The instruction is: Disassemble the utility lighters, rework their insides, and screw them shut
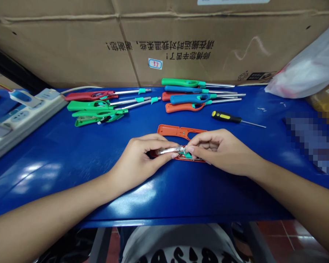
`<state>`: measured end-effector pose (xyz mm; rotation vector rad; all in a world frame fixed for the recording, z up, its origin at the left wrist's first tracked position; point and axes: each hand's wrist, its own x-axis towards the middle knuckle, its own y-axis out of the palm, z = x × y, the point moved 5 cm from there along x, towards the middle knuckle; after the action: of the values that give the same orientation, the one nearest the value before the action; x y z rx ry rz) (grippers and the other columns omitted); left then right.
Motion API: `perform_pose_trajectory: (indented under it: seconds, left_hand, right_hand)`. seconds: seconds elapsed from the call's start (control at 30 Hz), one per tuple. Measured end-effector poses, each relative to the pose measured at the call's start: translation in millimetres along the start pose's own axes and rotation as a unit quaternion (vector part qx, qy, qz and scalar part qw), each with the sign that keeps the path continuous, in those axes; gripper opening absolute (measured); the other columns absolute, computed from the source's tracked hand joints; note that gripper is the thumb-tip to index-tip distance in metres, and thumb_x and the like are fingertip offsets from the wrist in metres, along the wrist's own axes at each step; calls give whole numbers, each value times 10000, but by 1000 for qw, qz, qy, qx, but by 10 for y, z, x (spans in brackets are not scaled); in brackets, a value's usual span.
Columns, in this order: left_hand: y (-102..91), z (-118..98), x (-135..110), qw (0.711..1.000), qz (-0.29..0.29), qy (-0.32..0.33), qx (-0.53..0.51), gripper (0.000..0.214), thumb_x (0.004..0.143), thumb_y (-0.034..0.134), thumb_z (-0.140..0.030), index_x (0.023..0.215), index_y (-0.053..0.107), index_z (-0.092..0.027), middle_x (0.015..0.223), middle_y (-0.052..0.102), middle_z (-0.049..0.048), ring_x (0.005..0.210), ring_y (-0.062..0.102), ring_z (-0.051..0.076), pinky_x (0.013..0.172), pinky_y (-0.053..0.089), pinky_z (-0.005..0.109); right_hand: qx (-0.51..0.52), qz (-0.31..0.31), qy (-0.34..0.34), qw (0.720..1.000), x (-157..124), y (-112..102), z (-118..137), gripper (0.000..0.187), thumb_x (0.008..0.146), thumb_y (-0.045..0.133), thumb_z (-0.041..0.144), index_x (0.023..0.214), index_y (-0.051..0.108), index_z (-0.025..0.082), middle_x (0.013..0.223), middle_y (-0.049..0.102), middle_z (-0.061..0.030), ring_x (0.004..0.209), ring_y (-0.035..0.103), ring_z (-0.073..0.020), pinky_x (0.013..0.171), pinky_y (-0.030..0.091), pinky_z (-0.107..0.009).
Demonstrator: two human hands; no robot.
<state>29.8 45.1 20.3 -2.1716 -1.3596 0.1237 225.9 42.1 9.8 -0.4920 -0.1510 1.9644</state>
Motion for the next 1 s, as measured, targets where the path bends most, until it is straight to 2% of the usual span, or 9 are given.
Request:
perform_pose_trajectory:
  seconds: [0.1, 0.17, 0.3, 0.43, 0.6, 0.73, 0.83, 1.0]
  left_hand:
    - [-55, -43, 23, 998, 31, 48, 39, 208, 926, 743, -237, 1118, 809, -192, 1016, 784, 63, 873, 716, 160, 787, 575, 270]
    - [-104, -81, 43, 989, 61, 97, 94, 200, 932, 727, -219, 1113, 808, -187, 1002, 784, 62, 908, 691, 174, 837, 563, 297]
    - [-210, -87, 98, 973, 92, 131, 168, 192, 928, 701, -190, 1090, 804, -194, 989, 786, 56, 941, 655, 205, 857, 541, 335]
    - [-236, -80, 125, 969, 131, 128, 167, 206, 930, 686, -171, 1091, 804, -222, 1026, 796, 40, 953, 665, 207, 876, 531, 345]
    - [-243, -81, 115, 966, 157, 131, 158, 207, 944, 685, -184, 1113, 800, -218, 1043, 806, 34, 936, 679, 195, 854, 536, 336]
    - [-265, -85, 115, 966, 157, 136, 154, 178, 942, 698, -183, 1082, 807, -194, 995, 815, 38, 916, 699, 191, 824, 554, 318]
    - [-275, -94, 119, 968, 158, 128, 145, 156, 939, 713, -198, 1058, 814, -204, 989, 815, 34, 913, 711, 185, 823, 564, 306]
    - [-273, -96, 121, 978, 163, 89, 98, 141, 924, 744, -220, 1037, 825, -238, 977, 820, 12, 915, 722, 168, 836, 574, 276]
  right_hand:
    - [-81, -9, -40, 996, -28, -31, 61, 172, 892, 670, 352, 912, 756, 204, 648, 576, 24, 532, 436, -93, 497, 346, -253]
    - [-152, -22, -81, 985, -51, -71, 107, 151, 900, 663, 344, 948, 745, 227, 690, 564, 31, 519, 373, -87, 491, 310, -262]
    - [-290, -17, -136, 947, -93, -138, 142, 186, 872, 707, 344, 1044, 686, 275, 925, 633, 4, 638, 467, -114, 577, 361, -272]
    - [-378, -1, -138, 915, -125, -191, 144, 203, 876, 705, 383, 1046, 656, 284, 927, 643, 5, 685, 524, -141, 609, 366, -287]
    - [-410, 10, -149, 900, -174, -265, 184, 249, 885, 678, 466, 1028, 671, 263, 923, 683, -11, 745, 601, -172, 623, 379, -289]
    - [-429, 64, -146, 889, -189, -278, 158, 152, 923, 636, 394, 948, 682, 251, 969, 713, -15, 792, 638, -181, 645, 385, -287]
    - [-431, 92, -132, 888, -177, -279, 122, 163, 965, 581, 350, 884, 679, 248, 956, 720, -11, 790, 638, -176, 642, 378, -283]
    - [-436, 79, -141, 885, -149, -295, 105, 168, 969, 560, 330, 885, 682, 251, 953, 729, -16, 802, 646, -184, 646, 379, -284]
